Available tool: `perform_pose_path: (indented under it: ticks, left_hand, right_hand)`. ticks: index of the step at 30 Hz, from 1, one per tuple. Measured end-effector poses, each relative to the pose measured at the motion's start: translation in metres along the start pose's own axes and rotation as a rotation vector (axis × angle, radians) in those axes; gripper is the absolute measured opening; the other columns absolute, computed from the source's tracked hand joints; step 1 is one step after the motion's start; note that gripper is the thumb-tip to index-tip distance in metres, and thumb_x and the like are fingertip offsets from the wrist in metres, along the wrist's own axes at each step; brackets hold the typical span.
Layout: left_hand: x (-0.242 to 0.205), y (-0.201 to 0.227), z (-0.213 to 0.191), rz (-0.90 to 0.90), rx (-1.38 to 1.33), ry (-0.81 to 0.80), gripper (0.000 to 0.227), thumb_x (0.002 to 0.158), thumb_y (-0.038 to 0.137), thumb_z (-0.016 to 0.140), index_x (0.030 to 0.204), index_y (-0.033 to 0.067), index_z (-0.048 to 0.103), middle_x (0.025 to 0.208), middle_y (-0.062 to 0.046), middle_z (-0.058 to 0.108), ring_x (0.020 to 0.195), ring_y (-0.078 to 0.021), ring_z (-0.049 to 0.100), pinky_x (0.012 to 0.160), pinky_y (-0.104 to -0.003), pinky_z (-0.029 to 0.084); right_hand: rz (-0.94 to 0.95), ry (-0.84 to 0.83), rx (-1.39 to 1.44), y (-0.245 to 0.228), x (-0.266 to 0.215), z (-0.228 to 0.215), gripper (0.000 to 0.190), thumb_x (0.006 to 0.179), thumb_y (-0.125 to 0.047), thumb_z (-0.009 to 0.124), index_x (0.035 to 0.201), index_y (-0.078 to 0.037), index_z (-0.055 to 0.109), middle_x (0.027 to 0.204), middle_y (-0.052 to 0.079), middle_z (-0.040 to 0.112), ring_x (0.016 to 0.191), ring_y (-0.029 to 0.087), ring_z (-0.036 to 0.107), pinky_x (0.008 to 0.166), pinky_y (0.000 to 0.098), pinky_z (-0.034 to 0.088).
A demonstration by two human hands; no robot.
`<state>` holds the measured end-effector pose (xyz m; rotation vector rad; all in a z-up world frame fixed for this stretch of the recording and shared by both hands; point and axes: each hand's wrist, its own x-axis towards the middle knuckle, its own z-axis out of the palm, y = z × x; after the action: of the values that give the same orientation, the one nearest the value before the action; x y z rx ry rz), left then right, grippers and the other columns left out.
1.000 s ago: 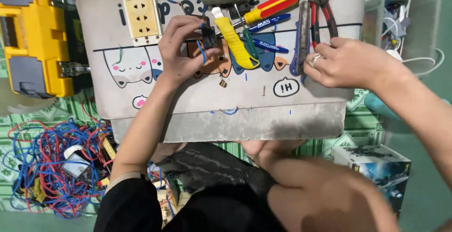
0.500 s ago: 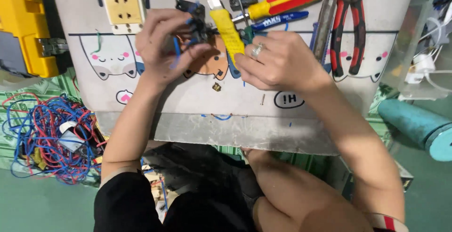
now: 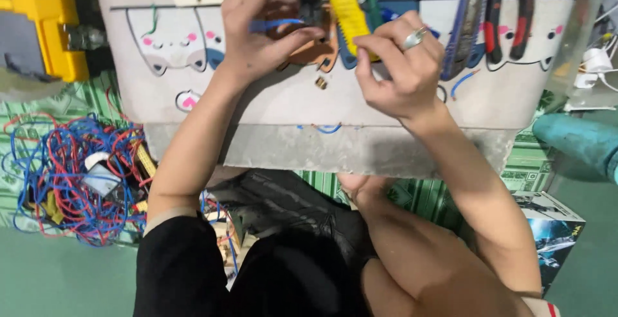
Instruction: The person uses a screwdriver to tighten a screw on a black electrical component. They then pick up a white electrical socket and connect blue wires to its terminals, securing them with the screwdriver.
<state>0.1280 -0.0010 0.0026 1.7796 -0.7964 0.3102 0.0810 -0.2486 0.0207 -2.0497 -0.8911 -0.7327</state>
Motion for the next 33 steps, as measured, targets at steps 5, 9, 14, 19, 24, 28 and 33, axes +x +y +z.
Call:
perform_pose_path:
  ticks: [5, 9, 14, 19, 24, 28, 33]
  left_hand:
    - [-0.004, 0.007, 0.006, -0.114, -0.216, 0.04, 0.05, 0.093, -0.001, 0.094, 0.128, 0.0028, 0.058, 0.12, -0.009, 0.049, 0.088, -0.0194, 0.067, 0.061, -0.026, 0.059]
    - [0.004, 0.008, 0.004, -0.059, -0.324, 0.021, 0.047, 0.096, 0.0, 0.09, 0.131, 0.0029, 0.058, 0.126, -0.011, 0.052, 0.098, -0.02, 0.064, 0.081, -0.031, 0.066]
    - [0.008, 0.015, 0.007, -0.015, -0.32, -0.023, 0.043, 0.097, 0.008, 0.088, 0.127, -0.0006, 0.059, 0.121, -0.017, 0.054, 0.102, -0.0224, 0.064, 0.081, -0.028, 0.068]
    - [0.007, 0.02, 0.01, -0.093, -0.294, -0.026, 0.047, 0.093, 0.021, 0.087, 0.124, -0.0003, 0.059, 0.116, -0.018, 0.057, 0.107, -0.0247, 0.062, 0.085, -0.032, 0.067]
    - [0.007, 0.025, 0.01, -0.161, -0.376, -0.043, 0.047, 0.093, 0.016, 0.089, 0.126, -0.0002, 0.059, 0.122, -0.016, 0.056, 0.11, -0.0217, 0.065, 0.094, -0.03, 0.064]
    - [0.006, 0.027, 0.013, -0.231, -0.465, -0.042, 0.051, 0.084, 0.018, 0.091, 0.119, 0.0007, 0.057, 0.115, -0.013, 0.052, 0.113, -0.0208, 0.063, 0.096, -0.034, 0.065]
    - [-0.004, 0.022, 0.02, -0.26, -0.516, -0.01, 0.055, 0.082, 0.014, 0.095, 0.124, 0.0041, 0.06, 0.122, -0.01, 0.052, 0.107, -0.0171, 0.064, 0.089, -0.029, 0.068]
  right_hand:
    - [0.023, -0.049, -0.079, -0.01, 0.001, 0.009, 0.009, 0.089, 0.006, 0.076, 0.098, 0.007, 0.073, 0.091, 0.02, 0.062, 0.076, 0.034, 0.053, 0.07, 0.0438, 0.042]
    - [0.038, -0.157, -0.194, -0.008, 0.0, 0.011, 0.021, 0.094, -0.016, 0.088, 0.104, -0.001, 0.079, 0.098, 0.014, 0.062, 0.087, 0.032, 0.053, 0.074, 0.0436, 0.039]
    - [0.031, -0.248, -0.27, -0.01, -0.004, 0.02, 0.04, 0.101, -0.042, 0.085, 0.093, -0.004, 0.076, 0.094, 0.013, 0.056, 0.084, 0.029, 0.041, 0.074, 0.0417, 0.028]
    - [0.112, -0.172, -0.25, -0.013, -0.002, 0.025, 0.02, 0.088, -0.005, 0.08, 0.074, -0.001, 0.067, 0.087, 0.011, 0.059, 0.077, 0.03, 0.039, 0.069, 0.0415, 0.026]
    - [0.184, -0.138, 0.005, -0.013, 0.003, 0.013, 0.008, 0.086, 0.005, 0.082, 0.09, 0.007, 0.075, 0.092, 0.017, 0.071, 0.086, 0.034, 0.057, 0.077, 0.0427, 0.048]
    - [0.194, -0.023, 0.21, -0.011, 0.002, 0.013, 0.012, 0.087, 0.016, 0.082, 0.093, 0.015, 0.072, 0.085, 0.026, 0.072, 0.077, 0.039, 0.068, 0.073, 0.0455, 0.051]
    - [0.325, 0.069, 0.347, -0.015, -0.005, 0.019, 0.019, 0.086, 0.014, 0.085, 0.091, 0.016, 0.067, 0.083, 0.027, 0.07, 0.077, 0.038, 0.07, 0.074, 0.0449, 0.055]
